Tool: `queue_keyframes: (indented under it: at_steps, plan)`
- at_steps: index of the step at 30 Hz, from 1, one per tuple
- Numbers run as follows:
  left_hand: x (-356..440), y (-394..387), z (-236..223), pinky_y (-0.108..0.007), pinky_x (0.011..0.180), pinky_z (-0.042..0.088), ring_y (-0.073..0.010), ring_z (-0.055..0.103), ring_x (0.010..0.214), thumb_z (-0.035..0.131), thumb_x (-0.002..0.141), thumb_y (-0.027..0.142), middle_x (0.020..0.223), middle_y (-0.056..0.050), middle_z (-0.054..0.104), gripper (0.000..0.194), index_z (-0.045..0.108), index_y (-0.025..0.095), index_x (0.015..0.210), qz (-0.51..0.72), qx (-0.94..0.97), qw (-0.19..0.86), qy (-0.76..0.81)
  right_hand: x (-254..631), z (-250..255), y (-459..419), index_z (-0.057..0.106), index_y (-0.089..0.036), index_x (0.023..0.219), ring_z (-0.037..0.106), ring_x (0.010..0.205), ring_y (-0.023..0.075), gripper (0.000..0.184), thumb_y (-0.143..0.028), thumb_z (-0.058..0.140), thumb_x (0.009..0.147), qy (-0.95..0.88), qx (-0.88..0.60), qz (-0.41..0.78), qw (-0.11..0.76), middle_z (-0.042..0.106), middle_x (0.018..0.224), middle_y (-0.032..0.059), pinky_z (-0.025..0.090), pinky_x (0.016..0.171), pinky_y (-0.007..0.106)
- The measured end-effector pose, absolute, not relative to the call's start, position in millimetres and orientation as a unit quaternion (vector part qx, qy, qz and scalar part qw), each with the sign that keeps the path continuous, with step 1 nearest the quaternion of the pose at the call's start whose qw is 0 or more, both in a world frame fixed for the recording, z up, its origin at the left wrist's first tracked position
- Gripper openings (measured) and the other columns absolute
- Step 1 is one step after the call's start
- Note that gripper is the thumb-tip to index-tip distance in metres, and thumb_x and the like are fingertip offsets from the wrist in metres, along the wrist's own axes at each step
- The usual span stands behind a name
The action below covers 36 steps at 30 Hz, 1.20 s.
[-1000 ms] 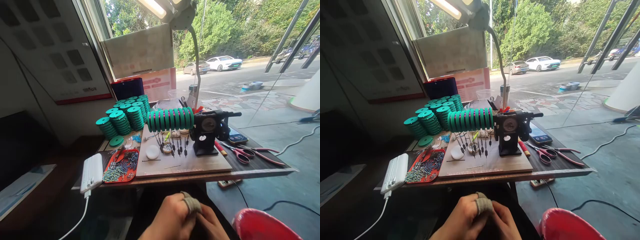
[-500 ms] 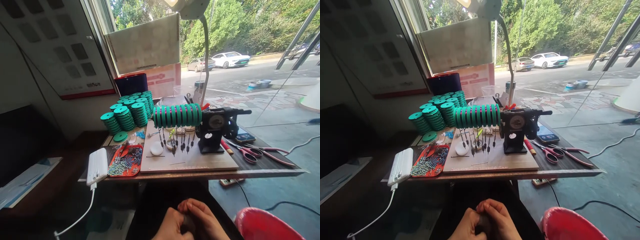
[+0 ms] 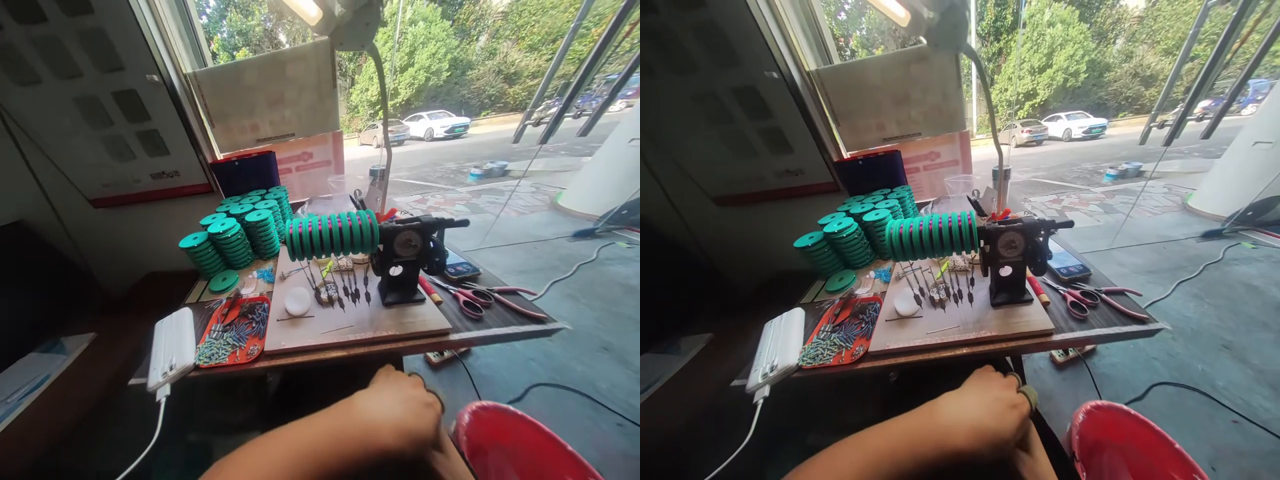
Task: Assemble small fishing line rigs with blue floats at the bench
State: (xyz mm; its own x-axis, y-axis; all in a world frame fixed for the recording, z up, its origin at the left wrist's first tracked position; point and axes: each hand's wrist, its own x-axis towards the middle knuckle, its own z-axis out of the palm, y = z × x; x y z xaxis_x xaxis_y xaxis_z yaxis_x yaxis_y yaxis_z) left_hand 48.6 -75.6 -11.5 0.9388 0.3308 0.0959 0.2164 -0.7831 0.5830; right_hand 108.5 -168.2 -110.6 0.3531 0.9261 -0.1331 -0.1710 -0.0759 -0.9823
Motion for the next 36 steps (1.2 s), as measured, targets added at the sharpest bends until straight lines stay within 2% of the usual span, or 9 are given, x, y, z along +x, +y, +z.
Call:
queue_keyframes:
  at_steps: [4, 7, 12, 15, 19, 26, 31, 34, 36]
  plan:
    - [53, -77, -32, -0.039, 0.052, 0.037, -0.0225, 0.052, 0.042, 0.056, 0.053, 0.004, 0.035, -0.004, 0.045, 0.045, 0.019, 0.02, 0.033, 0.077, 0.936, 0.311, 0.147, 129, -122, -172, 0.059, -0.016, 0.061, 0.057, 0.062, 0.0195, 0.022, -0.033, 0.072, 0.06, -0.292, -0.625, 0.478, 0.544, 0.061, 0.059, 0.0012, 0.046, 0.054, 0.027]
    - [59, -82, -35, -0.037, 0.05, 0.036, -0.0213, 0.052, 0.039, 0.057, 0.047, 0.002, 0.035, -0.007, 0.051, 0.047, 0.016, 0.019, 0.031, 0.059, 0.95, 0.279, 0.128, 137, -127, -175, 0.056, -0.017, 0.056, 0.054, 0.058, 0.0191, 0.02, -0.033, 0.068, 0.054, -0.267, -0.659, 0.451, 0.54, 0.058, 0.052, 0.0001, 0.044, 0.052, 0.027]
    - [74, -91, -38, -0.036, 0.051, 0.037, -0.0223, 0.056, 0.041, 0.059, 0.05, 0.004, 0.045, -0.013, 0.062, 0.027, 0.043, 0.018, 0.033, 0.058, 0.972, 0.201, 0.105, 143, -121, -176, 0.054, -0.016, 0.052, 0.044, 0.051, 0.0142, 0.018, -0.033, 0.059, 0.058, -0.305, -0.658, 0.41, 0.553, 0.052, 0.047, -0.0015, 0.037, 0.045, 0.023]
    - [76, -90, -32, -0.031, 0.046, 0.033, -0.0209, 0.054, 0.038, 0.056, 0.06, 0.011, 0.048, -0.014, 0.064, 0.019, 0.055, 0.017, 0.042, 0.07, 0.975, 0.181, 0.107, 150, -104, -175, 0.054, -0.015, 0.047, 0.04, 0.049, 0.0121, 0.024, -0.034, 0.056, 0.062, -0.343, -0.625, 0.441, 0.545, 0.05, 0.046, -0.0012, 0.031, 0.042, 0.021]
    - [72, -85, -19, -0.028, 0.042, 0.03, -0.0191, 0.052, 0.039, 0.048, 0.074, 0.02, 0.049, -0.013, 0.063, 0.026, 0.061, 0.016, 0.052, 0.078, 0.972, 0.182, 0.125, 162, -80, -172, 0.057, -0.013, 0.049, 0.044, 0.054, 0.0139, 0.023, -0.029, 0.054, 0.066, -0.397, -0.611, 0.43, 0.533, 0.054, 0.05, -0.0001, 0.035, 0.047, 0.021]
    - [74, -95, -15, -0.041, 0.06, 0.039, -0.0298, 0.058, 0.059, 0.056, 0.061, 0.008, 0.057, -0.016, 0.062, 0.011, 0.06, 0.015, 0.054, 0.082, 0.954, 0.241, 0.16, 174, -67, -164, 0.055, -0.014, 0.046, 0.045, 0.051, 0.0145, 0.021, -0.024, 0.052, 0.064, -0.448, -0.671, 0.352, 0.475, 0.055, 0.049, -0.0001, 0.035, 0.048, 0.023]
    - [71, -84, -16, -0.039, 0.061, 0.038, -0.0246, 0.054, 0.05, 0.054, 0.059, 0.005, 0.046, -0.004, 0.052, 0.016, 0.055, 0.02, 0.053, 0.103, 0.907, 0.326, 0.248, 188, -49, -172, 0.062, -0.015, 0.056, 0.05, 0.055, 0.0155, 0.026, -0.032, 0.054, 0.073, -0.441, -0.668, 0.371, 0.471, 0.057, 0.053, -0.0011, 0.038, 0.051, 0.022]
    - [65, -71, -7, -0.036, 0.068, 0.039, -0.0248, 0.057, 0.064, 0.048, 0.071, 0.011, 0.06, -0.005, 0.059, 0.017, 0.062, 0.021, 0.069, 0.132, 0.867, 0.384, 0.288, 198, -36, -179, 0.064, -0.017, 0.067, 0.055, 0.062, 0.0161, 0.024, -0.038, 0.057, 0.076, -0.397, -0.672, 0.336, 0.527, 0.061, 0.063, 0.0, 0.042, 0.058, 0.022]
    - [59, -64, 0, -0.032, 0.072, 0.039, -0.0226, 0.057, 0.075, 0.052, 0.07, 0.013, 0.077, -0.004, 0.062, 0.023, 0.064, 0.021, 0.088, 0.148, 0.813, 0.475, 0.301, 200, -31, -181, 0.064, -0.018, 0.074, 0.058, 0.069, 0.0173, 0.021, -0.039, 0.059, 0.075, -0.36, -0.672, 0.293, 0.577, 0.063, 0.071, 0.001, 0.044, 0.064, 0.022]
